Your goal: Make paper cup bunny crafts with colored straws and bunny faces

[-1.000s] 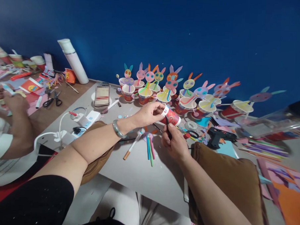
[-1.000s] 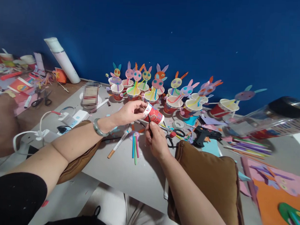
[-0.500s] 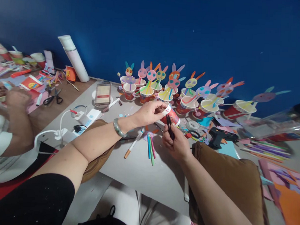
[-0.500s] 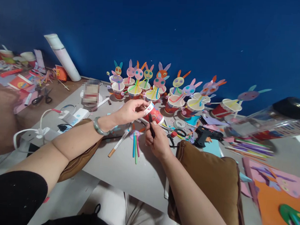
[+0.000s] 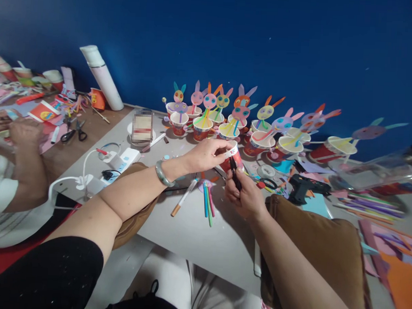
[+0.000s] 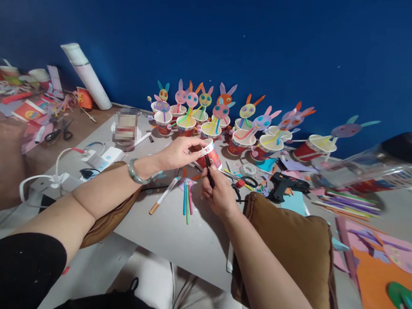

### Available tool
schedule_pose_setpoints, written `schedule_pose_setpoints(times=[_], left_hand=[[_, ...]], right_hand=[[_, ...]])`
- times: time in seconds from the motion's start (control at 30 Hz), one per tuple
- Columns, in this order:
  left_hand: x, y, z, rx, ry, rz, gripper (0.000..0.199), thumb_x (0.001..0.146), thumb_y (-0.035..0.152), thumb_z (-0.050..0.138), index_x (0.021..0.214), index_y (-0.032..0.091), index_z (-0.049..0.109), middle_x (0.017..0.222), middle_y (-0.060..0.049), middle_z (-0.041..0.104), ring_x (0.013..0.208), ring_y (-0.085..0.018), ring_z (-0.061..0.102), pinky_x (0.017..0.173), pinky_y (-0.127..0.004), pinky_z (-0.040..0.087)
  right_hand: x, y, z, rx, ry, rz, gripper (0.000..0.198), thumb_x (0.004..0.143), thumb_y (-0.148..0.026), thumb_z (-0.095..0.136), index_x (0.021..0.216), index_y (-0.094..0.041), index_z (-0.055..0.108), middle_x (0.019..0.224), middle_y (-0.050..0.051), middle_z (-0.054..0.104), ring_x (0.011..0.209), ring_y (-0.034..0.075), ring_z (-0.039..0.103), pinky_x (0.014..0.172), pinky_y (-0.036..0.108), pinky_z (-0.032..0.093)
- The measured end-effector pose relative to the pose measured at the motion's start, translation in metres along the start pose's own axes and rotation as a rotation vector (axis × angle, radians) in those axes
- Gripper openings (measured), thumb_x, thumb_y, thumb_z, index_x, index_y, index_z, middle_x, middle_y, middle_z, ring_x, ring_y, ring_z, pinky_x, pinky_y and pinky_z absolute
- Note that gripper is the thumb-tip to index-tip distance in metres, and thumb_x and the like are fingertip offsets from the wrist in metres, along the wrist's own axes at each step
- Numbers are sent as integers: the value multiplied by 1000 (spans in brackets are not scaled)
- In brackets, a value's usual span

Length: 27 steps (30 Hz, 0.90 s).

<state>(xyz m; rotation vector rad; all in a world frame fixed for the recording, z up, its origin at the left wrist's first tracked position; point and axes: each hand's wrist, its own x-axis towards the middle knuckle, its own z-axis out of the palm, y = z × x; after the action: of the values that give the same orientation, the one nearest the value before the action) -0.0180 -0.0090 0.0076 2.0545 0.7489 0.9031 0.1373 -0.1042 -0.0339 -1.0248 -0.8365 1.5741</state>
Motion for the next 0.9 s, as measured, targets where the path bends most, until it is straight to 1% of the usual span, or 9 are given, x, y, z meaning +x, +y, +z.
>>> schedule_pose_setpoints(times=[0.13,0.27,0.43,0.5,0.63,0.77,0.9], left_hand=[[0,0,-2,6,-30,12,19,90,22,61,100,17,77,93,-7,76,90,-18,67,79,-26,50],[1,-3,-4,22,-52,40,21,87,14,62,100,19,78,96,-6,78,92,-18,68,86,-28,51],[4,-2,-8,97,-122,78,32,90,9,56,111,18,78,114,-9,79,104,-19,71,94,-30,51],[4,0,-10,114,-132,75,33,90,8,57,114,17,78,117,-10,78,110,-20,71,97,-31,51],[2,2,-13,80,-112,47,35,87,5,60,113,19,79,119,-8,78,115,-20,70,103,-31,50],[2,2,-13,45,-135,30,35,89,6,58,114,19,78,123,-8,78,118,-20,70,107,-33,50],[4,2,-13,62,-154,18,32,92,10,58,116,17,78,124,-9,77,117,-20,71,107,-32,51]], right_hand=[[0,-3,0,-6,2,27,45,79,-63,75,81,-23,54,41,-12,35,33,5,19,34,19,19],[1,-2,-2,-11,-19,44,46,79,-63,76,82,-23,54,41,-13,35,32,5,19,33,19,18],[1,0,-4,-23,-25,46,47,80,-65,75,82,-23,53,41,-13,34,32,5,19,34,20,18],[1,0,-3,-24,-29,41,48,79,-66,76,81,-23,53,41,-13,34,32,5,19,34,20,18],[0,-1,-2,-35,-48,35,50,77,-67,77,80,-23,53,41,-13,34,32,5,20,35,20,18],[0,0,-2,-42,-44,22,49,79,-67,75,79,-23,53,42,-12,33,33,5,19,35,20,19],[0,1,-1,-45,-41,16,49,78,-67,76,79,-24,53,42,-12,33,33,5,20,35,20,20]])
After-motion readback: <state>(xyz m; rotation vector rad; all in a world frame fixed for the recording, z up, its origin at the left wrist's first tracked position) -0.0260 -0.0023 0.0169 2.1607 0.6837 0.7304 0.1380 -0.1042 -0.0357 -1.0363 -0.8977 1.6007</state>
